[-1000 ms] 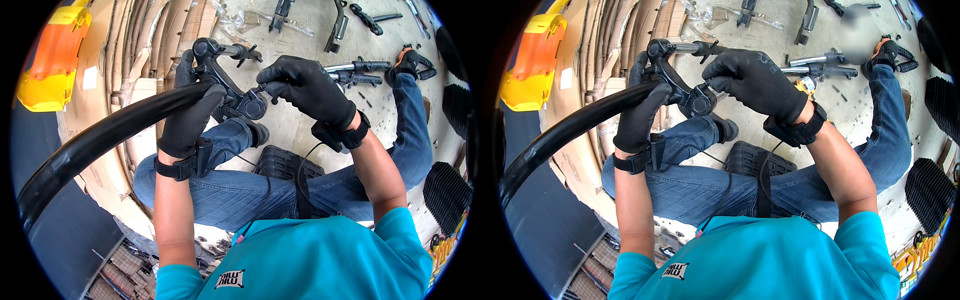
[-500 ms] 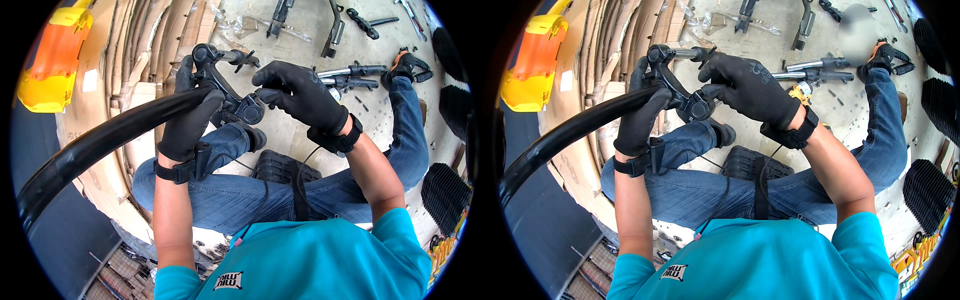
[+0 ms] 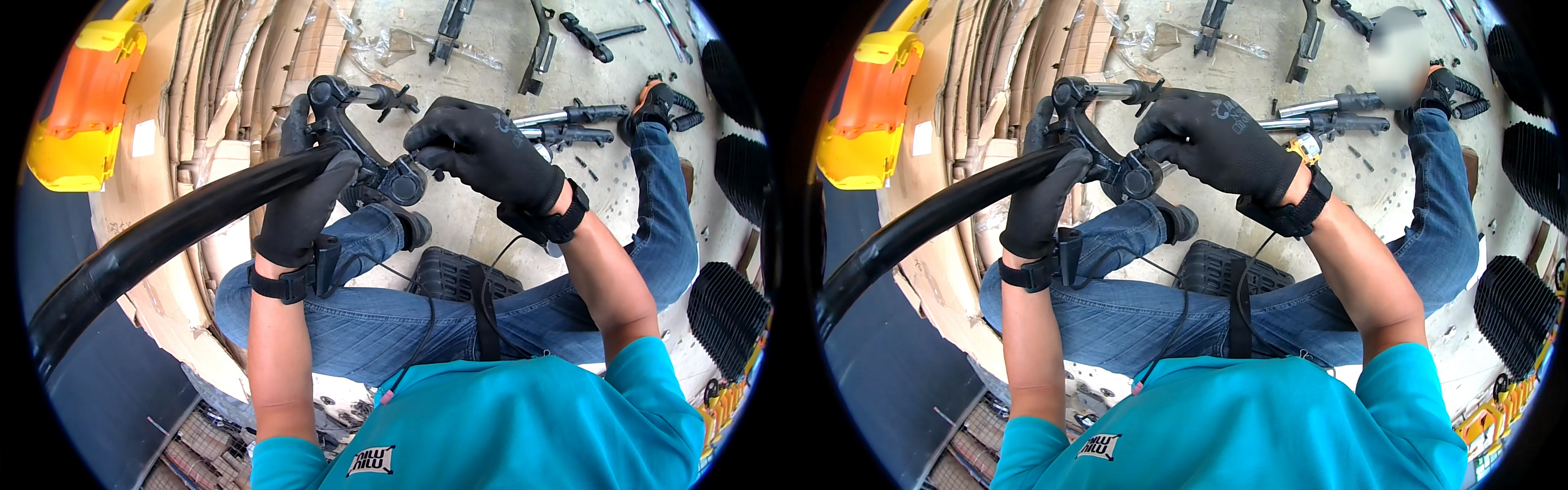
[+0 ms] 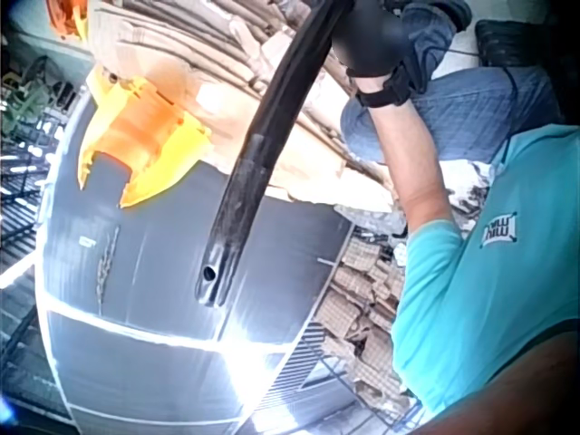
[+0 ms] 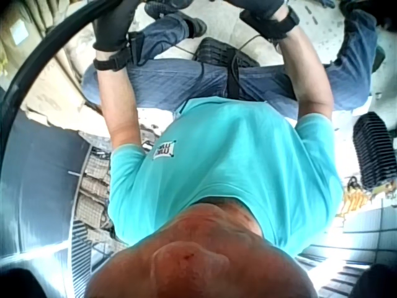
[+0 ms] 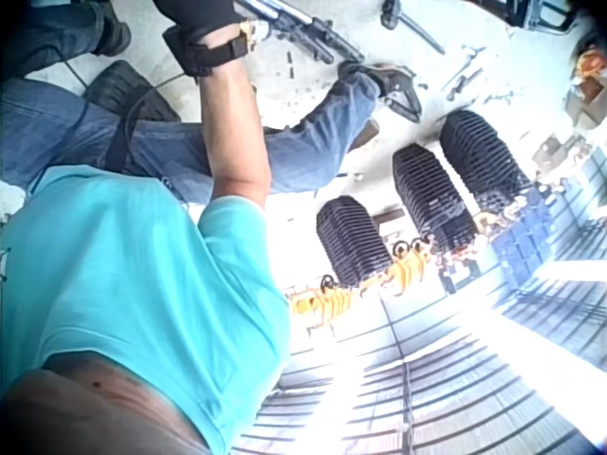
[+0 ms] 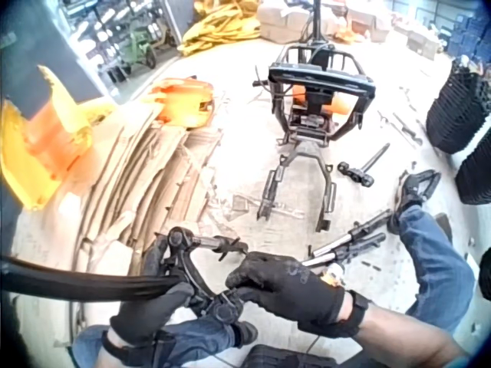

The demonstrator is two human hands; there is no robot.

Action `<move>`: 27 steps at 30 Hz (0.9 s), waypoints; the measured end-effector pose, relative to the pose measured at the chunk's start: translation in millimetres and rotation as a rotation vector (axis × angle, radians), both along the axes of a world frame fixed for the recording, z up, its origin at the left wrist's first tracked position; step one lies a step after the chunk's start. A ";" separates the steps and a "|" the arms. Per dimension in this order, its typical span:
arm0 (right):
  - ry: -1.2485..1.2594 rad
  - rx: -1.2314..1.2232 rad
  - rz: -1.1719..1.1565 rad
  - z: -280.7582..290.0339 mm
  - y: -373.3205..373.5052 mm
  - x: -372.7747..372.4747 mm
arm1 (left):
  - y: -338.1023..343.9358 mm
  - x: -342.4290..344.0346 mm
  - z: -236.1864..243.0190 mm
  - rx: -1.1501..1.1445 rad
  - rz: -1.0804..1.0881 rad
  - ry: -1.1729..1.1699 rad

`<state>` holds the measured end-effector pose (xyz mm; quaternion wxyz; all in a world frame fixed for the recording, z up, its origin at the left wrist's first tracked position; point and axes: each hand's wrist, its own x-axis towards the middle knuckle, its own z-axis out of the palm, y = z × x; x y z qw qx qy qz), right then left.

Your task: The person assembles a motorcycle front fork by sliding a stanchion tube into the lower leg and securing it using a power drill.

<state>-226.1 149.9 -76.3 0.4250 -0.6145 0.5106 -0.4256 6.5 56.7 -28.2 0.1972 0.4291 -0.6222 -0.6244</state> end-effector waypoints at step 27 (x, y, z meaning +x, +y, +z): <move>-0.052 -0.016 0.044 -3.5 -2.1 -3.5 | 1.2 -3.5 0.5 -0.011 0.005 0.017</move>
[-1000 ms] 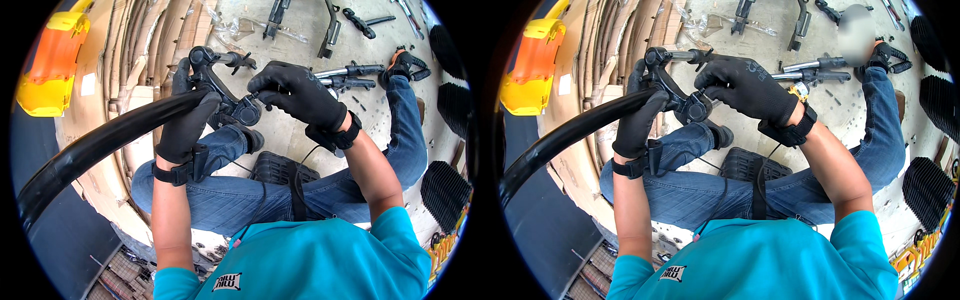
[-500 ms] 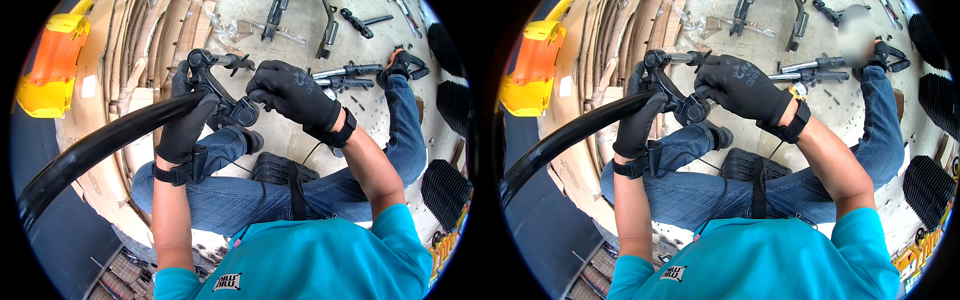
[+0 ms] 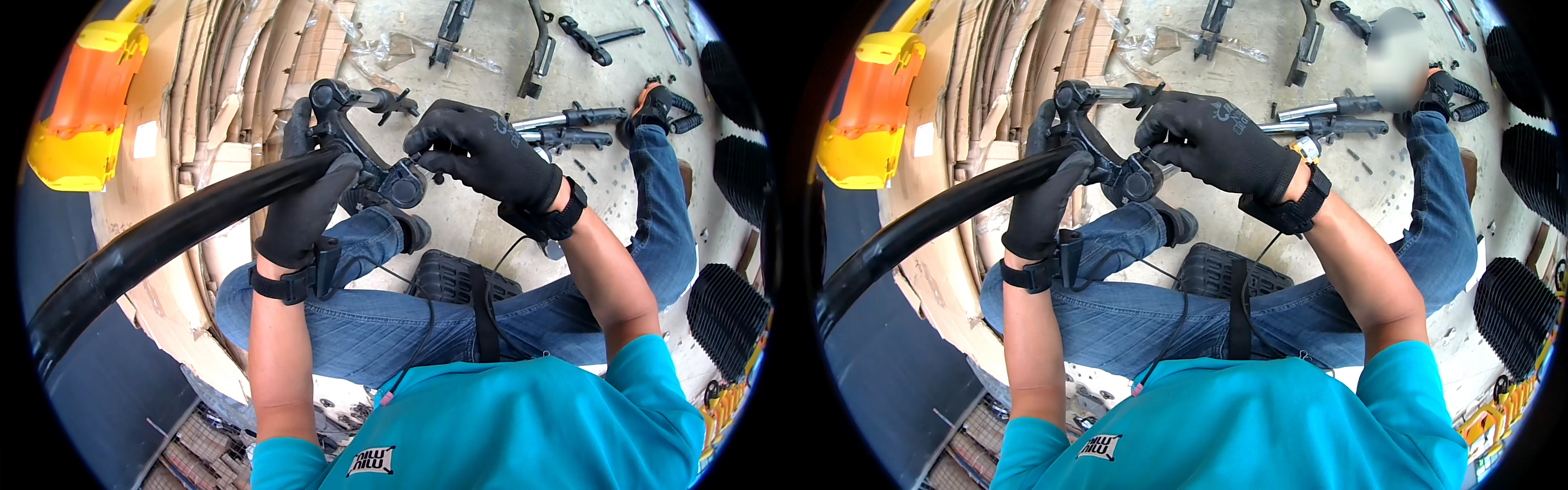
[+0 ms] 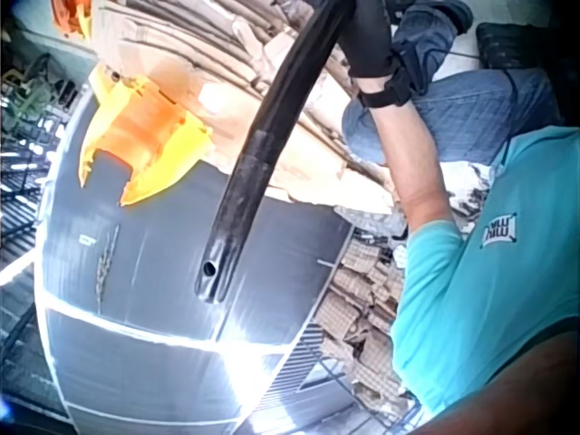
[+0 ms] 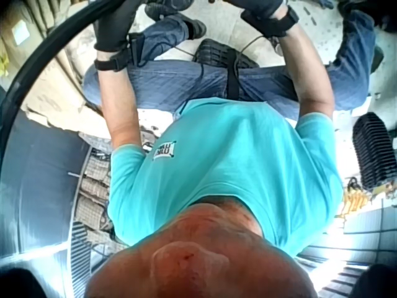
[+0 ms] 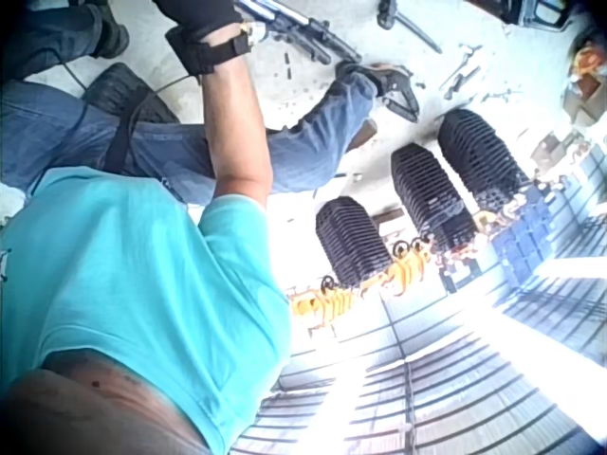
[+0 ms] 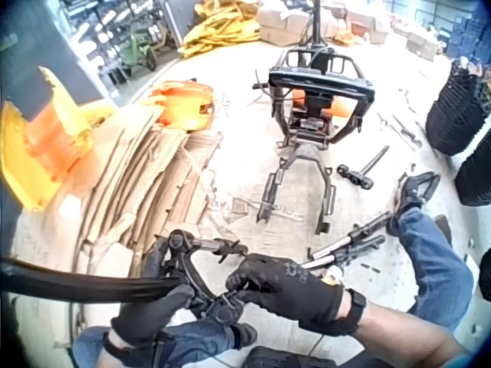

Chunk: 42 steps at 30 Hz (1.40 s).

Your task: The person assembles a motorcycle front fork by sliding a stanchion tube into the lower leg and securing it using a power drill.

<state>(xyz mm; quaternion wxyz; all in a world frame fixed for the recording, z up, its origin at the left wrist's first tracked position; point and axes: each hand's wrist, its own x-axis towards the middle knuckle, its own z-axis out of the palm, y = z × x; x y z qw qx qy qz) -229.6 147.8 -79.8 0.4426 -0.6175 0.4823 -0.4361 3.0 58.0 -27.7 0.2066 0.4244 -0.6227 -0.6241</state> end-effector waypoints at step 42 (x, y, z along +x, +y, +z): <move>-0.049 -0.006 0.026 -7.0 -1.8 0.7 | 1.0 -3.2 0.5 -0.020 0.030 0.004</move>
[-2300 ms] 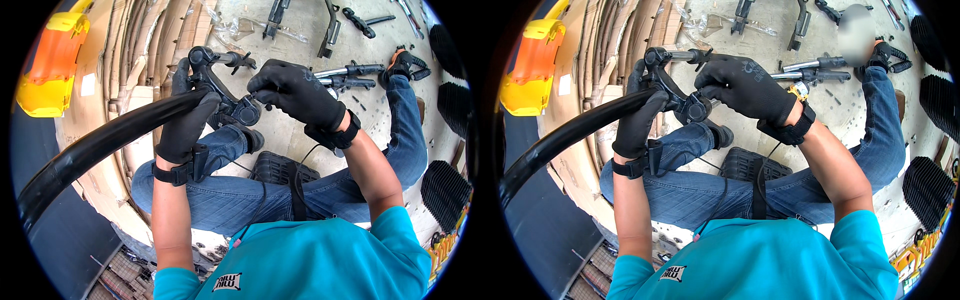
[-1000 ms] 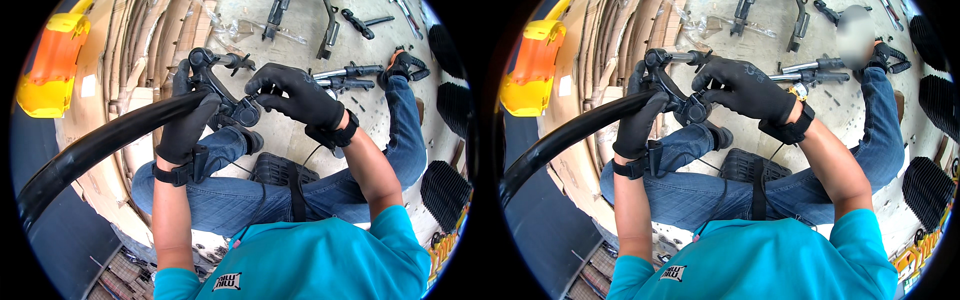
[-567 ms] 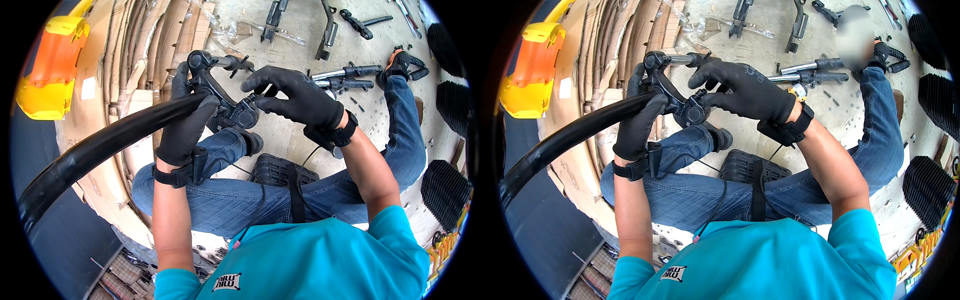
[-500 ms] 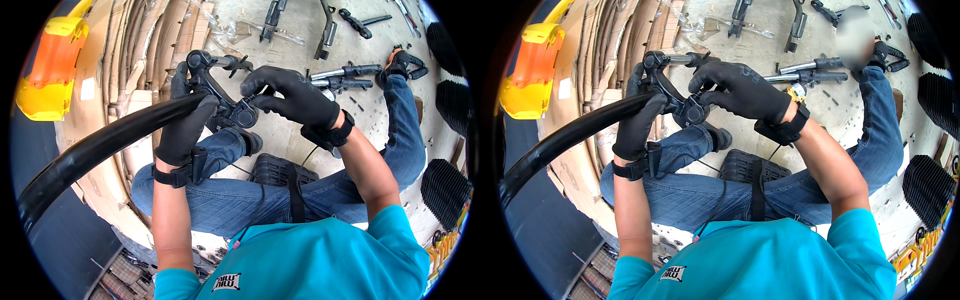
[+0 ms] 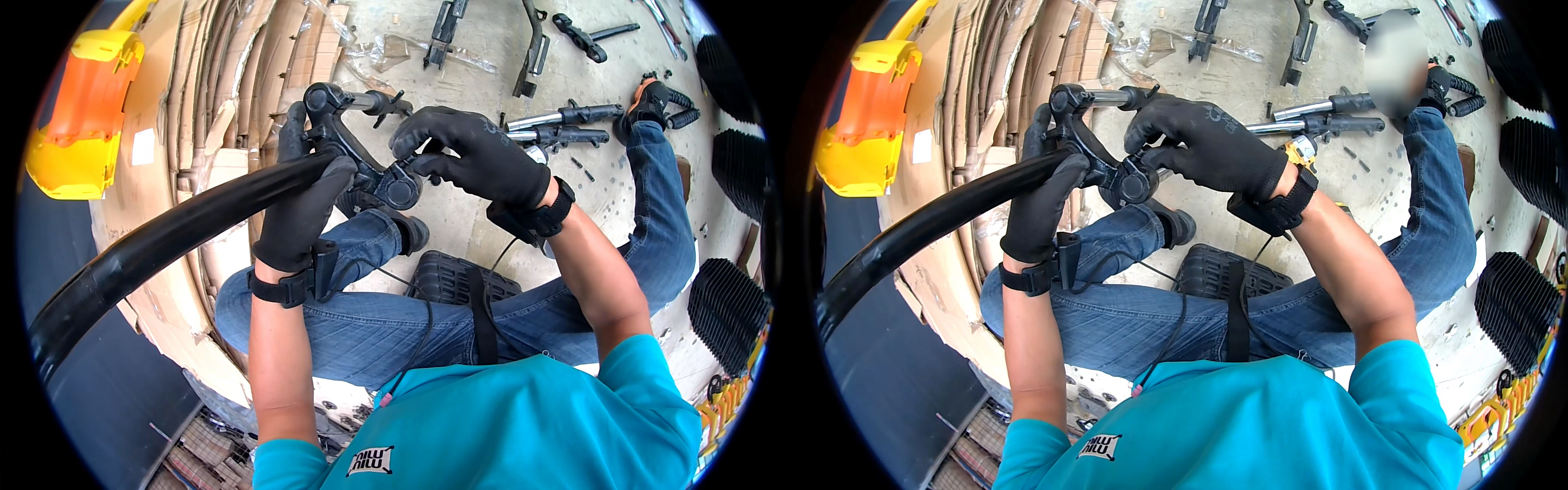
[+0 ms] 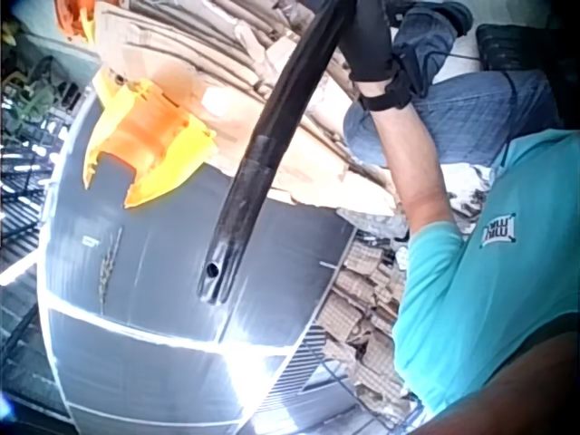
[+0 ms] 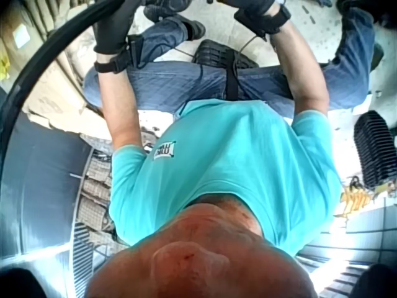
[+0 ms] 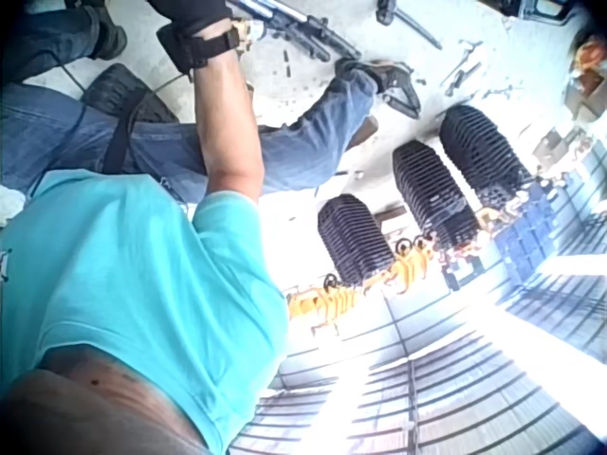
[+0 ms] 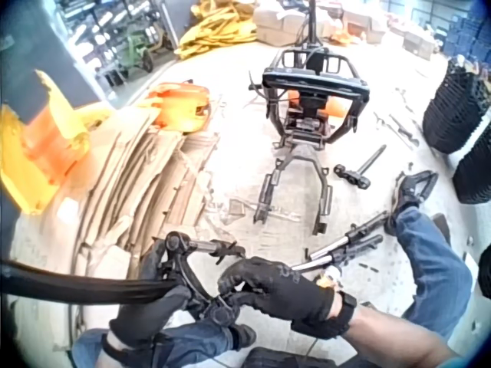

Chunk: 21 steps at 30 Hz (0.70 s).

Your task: The person assembles a motorcycle front fork by sliding a stanchion tube into the lower leg and securing it using a power drill.

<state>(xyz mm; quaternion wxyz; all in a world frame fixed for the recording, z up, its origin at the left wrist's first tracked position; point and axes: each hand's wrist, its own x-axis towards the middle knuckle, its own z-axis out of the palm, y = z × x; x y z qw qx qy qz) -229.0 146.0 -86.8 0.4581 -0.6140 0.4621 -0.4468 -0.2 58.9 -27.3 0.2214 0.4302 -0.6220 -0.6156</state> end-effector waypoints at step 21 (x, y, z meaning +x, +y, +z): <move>0.035 -0.171 -0.058 0.3 -1.6 0.1 | 0.2 0.6 3.5 0.032 -0.006 -0.003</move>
